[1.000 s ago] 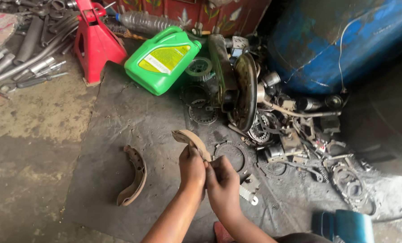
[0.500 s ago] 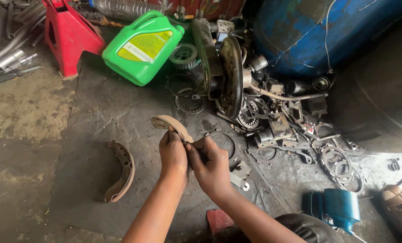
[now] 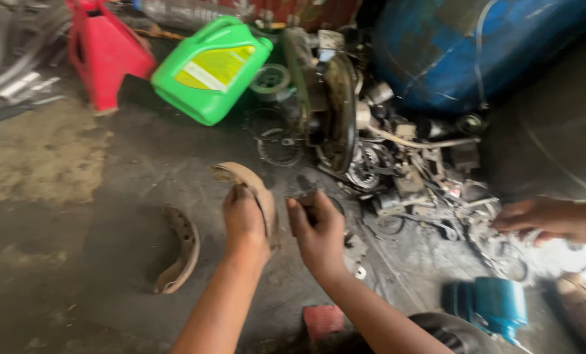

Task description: The person holds and works on brake shoes by hand and using a small metal tool to manipulate the surfaces.

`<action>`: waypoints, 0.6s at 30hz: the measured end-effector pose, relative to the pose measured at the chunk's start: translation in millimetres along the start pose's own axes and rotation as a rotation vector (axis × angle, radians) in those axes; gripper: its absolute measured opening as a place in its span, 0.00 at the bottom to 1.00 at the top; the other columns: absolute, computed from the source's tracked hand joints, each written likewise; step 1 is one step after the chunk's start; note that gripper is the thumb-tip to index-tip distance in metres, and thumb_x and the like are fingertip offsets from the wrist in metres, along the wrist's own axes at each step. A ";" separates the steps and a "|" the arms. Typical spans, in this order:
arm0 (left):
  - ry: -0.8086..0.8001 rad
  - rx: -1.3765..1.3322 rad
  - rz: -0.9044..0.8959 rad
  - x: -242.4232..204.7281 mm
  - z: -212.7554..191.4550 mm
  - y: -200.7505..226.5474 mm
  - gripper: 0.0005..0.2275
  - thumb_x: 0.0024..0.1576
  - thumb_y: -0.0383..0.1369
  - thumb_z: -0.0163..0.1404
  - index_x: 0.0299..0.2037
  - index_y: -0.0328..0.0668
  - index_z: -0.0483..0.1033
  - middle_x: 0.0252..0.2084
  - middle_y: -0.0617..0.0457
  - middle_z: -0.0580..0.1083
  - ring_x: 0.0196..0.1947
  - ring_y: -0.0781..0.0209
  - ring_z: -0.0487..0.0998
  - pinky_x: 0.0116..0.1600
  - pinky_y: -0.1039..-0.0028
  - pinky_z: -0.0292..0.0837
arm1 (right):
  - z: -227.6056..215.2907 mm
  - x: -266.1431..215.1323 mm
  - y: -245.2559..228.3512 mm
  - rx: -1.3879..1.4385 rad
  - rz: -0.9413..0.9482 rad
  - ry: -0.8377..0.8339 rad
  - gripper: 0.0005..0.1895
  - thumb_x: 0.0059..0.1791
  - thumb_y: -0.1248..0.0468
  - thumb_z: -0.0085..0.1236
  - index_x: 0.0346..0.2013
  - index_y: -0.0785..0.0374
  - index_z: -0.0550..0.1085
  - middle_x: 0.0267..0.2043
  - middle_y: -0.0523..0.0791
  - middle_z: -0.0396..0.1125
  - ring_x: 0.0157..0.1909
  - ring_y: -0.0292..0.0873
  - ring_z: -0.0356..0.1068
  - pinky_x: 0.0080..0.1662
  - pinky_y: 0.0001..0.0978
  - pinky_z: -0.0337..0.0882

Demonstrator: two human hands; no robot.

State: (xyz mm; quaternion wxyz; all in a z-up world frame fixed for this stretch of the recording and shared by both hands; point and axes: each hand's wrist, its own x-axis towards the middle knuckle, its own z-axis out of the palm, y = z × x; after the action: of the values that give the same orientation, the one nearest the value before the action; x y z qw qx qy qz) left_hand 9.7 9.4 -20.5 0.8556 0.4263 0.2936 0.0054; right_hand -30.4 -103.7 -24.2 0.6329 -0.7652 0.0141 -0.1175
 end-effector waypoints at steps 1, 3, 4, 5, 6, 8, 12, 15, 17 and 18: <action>-0.011 -0.019 0.014 3.7 1.0 1.0 0.15 0.66 0.41 0.35 0.46 0.41 0.73 0.42 0.56 0.74 0.41 0.64 0.74 0.49 0.70 0.70 | -0.2 0.4 -2.9 0.004 -0.015 0.002 0.12 0.53 0.65 0.59 0.29 0.65 0.66 0.19 0.39 0.64 0.21 0.30 0.59 0.25 0.26 0.60; -0.027 -0.028 0.019 8.7 -3.5 1.0 0.15 0.67 0.40 0.36 0.45 0.39 0.73 0.41 0.54 0.73 0.40 0.63 0.73 0.48 0.70 0.70 | 3.6 -0.3 -6.3 -0.002 -0.048 0.009 0.12 0.53 0.65 0.59 0.29 0.65 0.67 0.19 0.40 0.63 0.22 0.30 0.58 0.25 0.26 0.58; -0.034 -0.032 0.017 9.6 -6.3 -1.1 0.14 0.67 0.39 0.36 0.45 0.37 0.72 0.41 0.53 0.72 0.40 0.63 0.72 0.48 0.69 0.70 | 5.3 -1.9 -6.7 -0.012 -0.066 0.012 0.12 0.53 0.65 0.59 0.30 0.66 0.67 0.19 0.40 0.63 0.22 0.30 0.57 0.25 0.26 0.58; -0.042 -0.043 0.009 10.0 -7.8 -3.7 0.14 0.67 0.39 0.36 0.45 0.38 0.72 0.41 0.53 0.72 0.39 0.62 0.73 0.47 0.69 0.70 | 5.7 -3.2 -7.2 -0.025 -0.084 0.018 0.12 0.54 0.65 0.60 0.30 0.66 0.67 0.19 0.40 0.62 0.22 0.30 0.56 0.25 0.27 0.57; -0.049 -0.054 0.001 10.2 -9.3 -6.1 0.14 0.67 0.39 0.36 0.44 0.38 0.71 0.40 0.53 0.72 0.38 0.61 0.73 0.46 0.68 0.71 | 6.0 -6.0 -7.8 -0.104 -0.134 -0.009 0.11 0.53 0.66 0.60 0.30 0.66 0.68 0.20 0.40 0.64 0.21 0.29 0.58 0.24 0.26 0.58; -0.064 -0.010 0.019 9.3 -6.9 -11.9 0.15 0.68 0.40 0.35 0.44 0.36 0.70 0.38 0.51 0.70 0.36 0.60 0.71 0.44 0.67 0.69 | 7.0 -10.5 -9.8 -0.259 -0.241 -0.060 0.08 0.51 0.66 0.59 0.31 0.65 0.70 0.20 0.39 0.69 0.19 0.29 0.62 0.23 0.25 0.61; -0.116 0.103 0.021 -2.4 1.0 -21.8 0.15 0.68 0.40 0.34 0.42 0.39 0.71 0.34 0.55 0.71 0.34 0.65 0.70 0.42 0.71 0.68 | 9.1 -4.9 -7.0 -0.126 -0.158 0.010 0.09 0.53 0.67 0.59 0.31 0.67 0.69 0.21 0.43 0.70 0.23 0.28 0.64 0.24 0.25 0.63; -0.159 0.121 0.016 -6.4 1.5 -22.1 0.15 0.67 0.40 0.35 0.42 0.39 0.73 0.32 0.57 0.70 0.32 0.66 0.69 0.40 0.71 0.67 | 1.7 1.6 -4.8 -0.121 -0.107 0.018 0.10 0.53 0.68 0.59 0.31 0.68 0.69 0.21 0.44 0.68 0.23 0.29 0.62 0.24 0.25 0.62; -0.155 0.095 0.039 -1.8 2.0 -22.2 0.15 0.67 0.39 0.35 0.42 0.37 0.72 0.31 0.56 0.68 0.32 0.65 0.68 0.39 0.70 0.67 | 3.1 -2.1 -4.4 -0.106 -0.062 0.003 0.09 0.52 0.67 0.58 0.30 0.67 0.69 0.22 0.42 0.70 0.22 0.29 0.65 0.23 0.24 0.64; -0.138 0.056 0.051 2.0 1.3 -21.3 0.14 0.67 0.38 0.35 0.42 0.37 0.71 0.32 0.57 0.68 0.32 0.65 0.68 0.40 0.71 0.68 | 3.8 -2.0 -4.4 -0.118 -0.060 -0.009 0.09 0.52 0.68 0.59 0.30 0.67 0.69 0.21 0.42 0.69 0.22 0.29 0.64 0.23 0.25 0.63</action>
State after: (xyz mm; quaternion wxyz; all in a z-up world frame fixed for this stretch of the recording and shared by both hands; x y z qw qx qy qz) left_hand 6.9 -4.6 -36.5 0.8611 0.4570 0.2228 -0.0103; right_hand -32.2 -98.8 -20.8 0.5830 -0.8016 -0.0047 -0.1320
